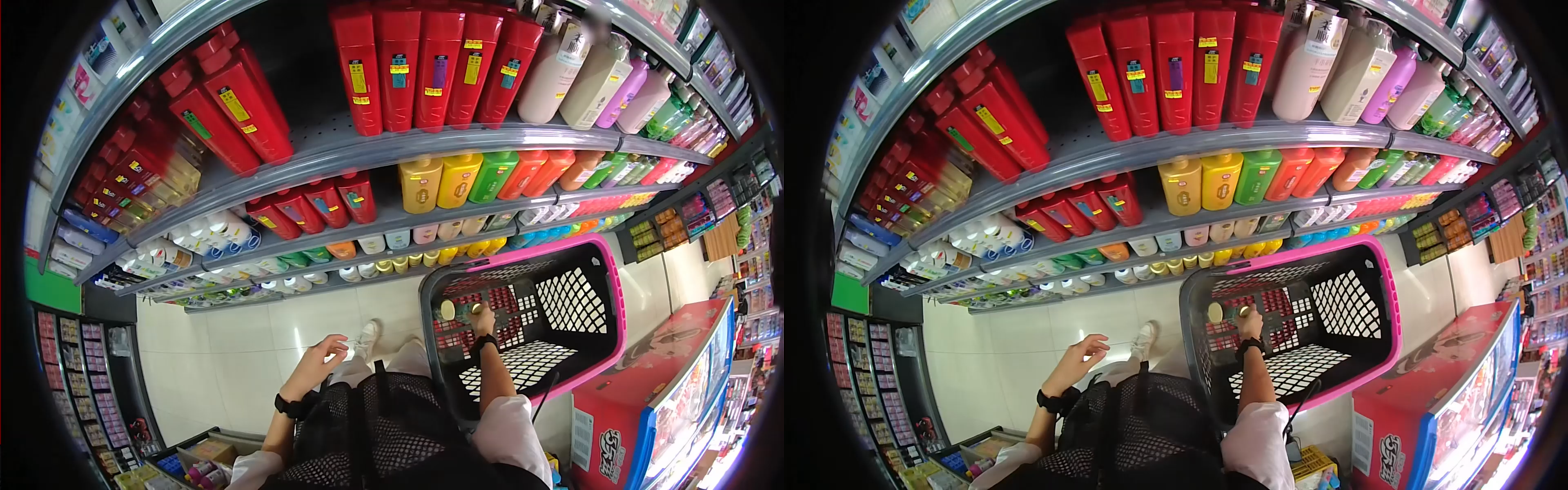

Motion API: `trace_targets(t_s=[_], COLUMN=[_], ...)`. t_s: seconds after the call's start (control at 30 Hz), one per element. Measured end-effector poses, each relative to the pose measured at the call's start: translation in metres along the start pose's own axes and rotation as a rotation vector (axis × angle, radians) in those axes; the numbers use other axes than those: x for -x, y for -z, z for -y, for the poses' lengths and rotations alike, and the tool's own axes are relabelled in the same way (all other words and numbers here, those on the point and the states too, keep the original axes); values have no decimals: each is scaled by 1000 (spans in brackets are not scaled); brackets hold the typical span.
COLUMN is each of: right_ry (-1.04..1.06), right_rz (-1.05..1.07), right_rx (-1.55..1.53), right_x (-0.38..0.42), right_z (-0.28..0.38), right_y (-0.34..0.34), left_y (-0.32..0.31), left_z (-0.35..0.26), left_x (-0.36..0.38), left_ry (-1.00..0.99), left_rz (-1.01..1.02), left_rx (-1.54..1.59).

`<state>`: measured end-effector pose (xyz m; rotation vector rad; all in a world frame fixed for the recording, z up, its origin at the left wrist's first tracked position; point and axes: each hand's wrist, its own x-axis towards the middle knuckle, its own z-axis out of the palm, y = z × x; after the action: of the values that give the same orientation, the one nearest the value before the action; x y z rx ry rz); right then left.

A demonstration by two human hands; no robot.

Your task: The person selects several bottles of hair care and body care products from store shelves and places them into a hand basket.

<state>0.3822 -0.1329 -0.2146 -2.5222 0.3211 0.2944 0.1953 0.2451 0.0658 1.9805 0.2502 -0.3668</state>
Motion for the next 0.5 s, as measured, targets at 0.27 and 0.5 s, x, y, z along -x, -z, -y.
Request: trace_targets(t_s=[0.27,0.5], right_ry=[70,69], right_rz=[9,23], right_rx=[-110,-122], right_x=[-1,6], right_z=[28,36], right_y=[-15,-13], left_y=[-4,-8], left_z=[7,8], left_x=[11,10], left_ry=[-2,5], left_rz=[-41,-43], left_rx=[-19,8])
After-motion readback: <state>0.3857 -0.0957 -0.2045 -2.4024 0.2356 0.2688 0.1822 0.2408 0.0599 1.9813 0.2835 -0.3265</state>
